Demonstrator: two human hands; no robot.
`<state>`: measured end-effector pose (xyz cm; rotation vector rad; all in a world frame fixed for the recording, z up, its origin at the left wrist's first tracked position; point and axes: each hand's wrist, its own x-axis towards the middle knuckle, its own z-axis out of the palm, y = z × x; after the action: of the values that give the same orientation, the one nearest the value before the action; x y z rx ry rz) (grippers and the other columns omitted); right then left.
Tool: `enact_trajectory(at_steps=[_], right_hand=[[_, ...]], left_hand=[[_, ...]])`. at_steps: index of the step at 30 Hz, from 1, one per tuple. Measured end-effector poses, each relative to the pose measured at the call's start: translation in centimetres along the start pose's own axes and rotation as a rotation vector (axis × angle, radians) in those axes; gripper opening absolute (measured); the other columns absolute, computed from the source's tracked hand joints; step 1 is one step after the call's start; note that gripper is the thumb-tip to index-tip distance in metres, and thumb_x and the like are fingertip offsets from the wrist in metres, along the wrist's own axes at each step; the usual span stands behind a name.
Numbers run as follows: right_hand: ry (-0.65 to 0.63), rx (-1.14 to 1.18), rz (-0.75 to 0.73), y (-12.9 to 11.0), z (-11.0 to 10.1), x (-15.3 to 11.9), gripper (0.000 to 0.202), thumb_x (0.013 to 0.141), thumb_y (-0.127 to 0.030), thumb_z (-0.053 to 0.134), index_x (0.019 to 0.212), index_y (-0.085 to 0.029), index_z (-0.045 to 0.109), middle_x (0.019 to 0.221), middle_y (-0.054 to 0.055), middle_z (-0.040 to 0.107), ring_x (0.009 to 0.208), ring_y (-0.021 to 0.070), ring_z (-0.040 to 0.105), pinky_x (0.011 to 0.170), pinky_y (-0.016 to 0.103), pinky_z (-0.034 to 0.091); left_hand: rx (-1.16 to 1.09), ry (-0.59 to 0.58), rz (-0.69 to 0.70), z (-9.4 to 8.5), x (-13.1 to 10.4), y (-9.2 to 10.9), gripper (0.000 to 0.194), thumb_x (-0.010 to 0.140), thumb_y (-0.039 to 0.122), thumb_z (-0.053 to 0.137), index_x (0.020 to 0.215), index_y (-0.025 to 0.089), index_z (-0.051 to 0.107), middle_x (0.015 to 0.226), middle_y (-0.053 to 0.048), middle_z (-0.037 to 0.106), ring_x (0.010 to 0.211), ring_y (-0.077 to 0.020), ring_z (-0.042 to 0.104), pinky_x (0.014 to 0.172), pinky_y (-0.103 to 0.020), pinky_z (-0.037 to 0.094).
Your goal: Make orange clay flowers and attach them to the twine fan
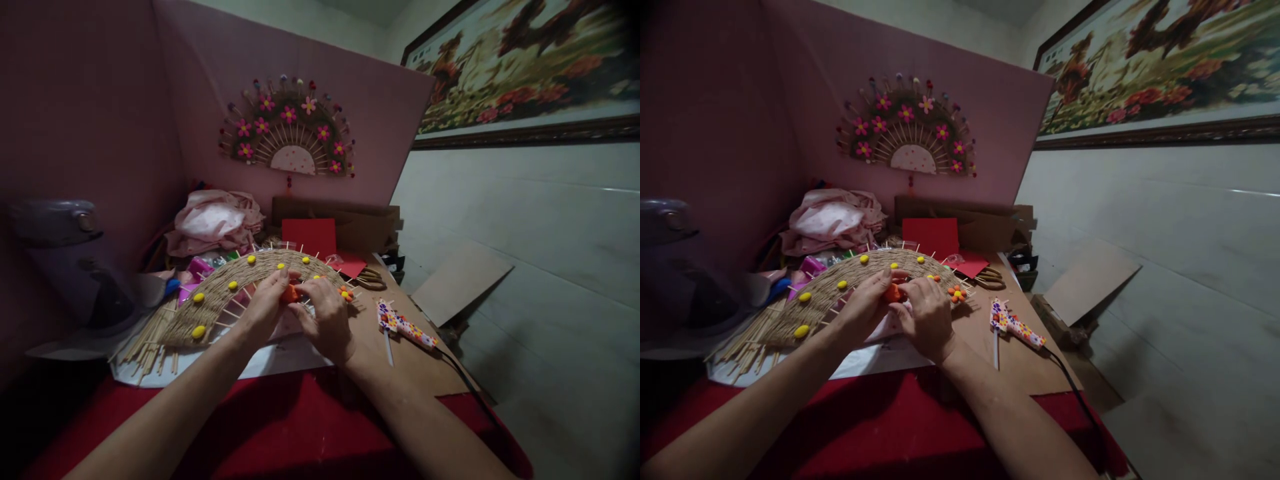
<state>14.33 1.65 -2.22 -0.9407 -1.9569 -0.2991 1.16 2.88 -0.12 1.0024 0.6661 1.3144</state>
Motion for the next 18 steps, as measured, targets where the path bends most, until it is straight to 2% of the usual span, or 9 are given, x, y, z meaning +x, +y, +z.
enact_trajectory(at_steps=[3, 5, 8, 12, 15, 18], right_hand=[[-0.015, 0.027, -0.014, 0.45, 0.09, 0.00, 0.015, 0.088, -0.024, 0.050, 0.100, -0.017, 0.058, 0.095, 0.009, 0.063, 0.090, 0.0220, 0.055, 0.081, 0.036, 0.045], [0.002, 0.057, -0.013, 0.62, 0.12, -0.02, 0.015, 0.088, -0.021, 0.049, 0.099, -0.017, 0.058, 0.094, 0.010, 0.063, 0.089, 0.0218, 0.055, 0.080, 0.036, 0.046], [0.054, 0.112, -0.004, 0.75, 0.14, -0.02, 0.015, 0.089, -0.020, 0.047, 0.099, -0.018, 0.058, 0.092, 0.009, 0.063, 0.088, 0.0212, 0.055, 0.079, 0.036, 0.047], [0.065, 0.169, 0.010, 0.92, 0.18, 0.07, 0.016, 0.089, -0.024, 0.049, 0.102, -0.019, 0.057, 0.095, 0.009, 0.060, 0.090, 0.0210, 0.056, 0.078, 0.035, 0.048], [0.051, 0.201, 0.032, 1.04, 0.19, 0.16, 0.022, 0.087, -0.027, 0.053, 0.107, -0.019, 0.055, 0.097, 0.009, 0.059, 0.088, 0.0206, 0.056, 0.074, 0.033, 0.049], [0.019, 0.245, 0.013, 1.12, 0.17, 0.18, 0.015, 0.087, -0.022, 0.053, 0.101, -0.020, 0.057, 0.090, 0.007, 0.060, 0.083, 0.0189, 0.056, 0.073, 0.031, 0.047]], left_hand=[[0.007, -0.035, 0.013, -0.16, 0.20, -0.42, 0.043, 0.068, 0.051, 0.070, 0.082, 0.011, 0.063, 0.073, -0.004, 0.062, 0.066, -0.0123, 0.056, 0.061, -0.023, 0.044], [0.050, -0.093, -0.022, -0.33, 0.25, -0.42, 0.044, 0.070, 0.052, 0.067, 0.084, 0.011, 0.063, 0.070, -0.004, 0.062, 0.060, -0.0121, 0.055, 0.054, -0.023, 0.042], [0.091, -0.164, -0.063, -0.41, 0.15, -0.11, 0.034, 0.072, 0.045, 0.068, 0.082, 0.013, 0.061, 0.061, 0.000, 0.056, 0.048, -0.0084, 0.048, 0.044, -0.020, 0.034], [0.014, -0.122, -0.065, -0.20, -0.05, 0.31, 0.026, 0.069, 0.034, 0.072, 0.074, 0.014, 0.056, 0.062, 0.003, 0.052, 0.047, -0.0048, 0.044, 0.044, -0.017, 0.032], [0.037, -0.086, -0.059, -0.09, -0.10, 0.37, 0.027, 0.070, 0.035, 0.071, 0.075, 0.015, 0.054, 0.065, 0.002, 0.054, 0.047, -0.0047, 0.045, 0.043, -0.016, 0.031], [0.095, -0.110, -0.008, -0.15, -0.03, 0.24, 0.029, 0.071, 0.039, 0.069, 0.074, 0.015, 0.053, 0.058, 0.004, 0.050, 0.043, -0.0042, 0.040, 0.039, -0.016, 0.026]])
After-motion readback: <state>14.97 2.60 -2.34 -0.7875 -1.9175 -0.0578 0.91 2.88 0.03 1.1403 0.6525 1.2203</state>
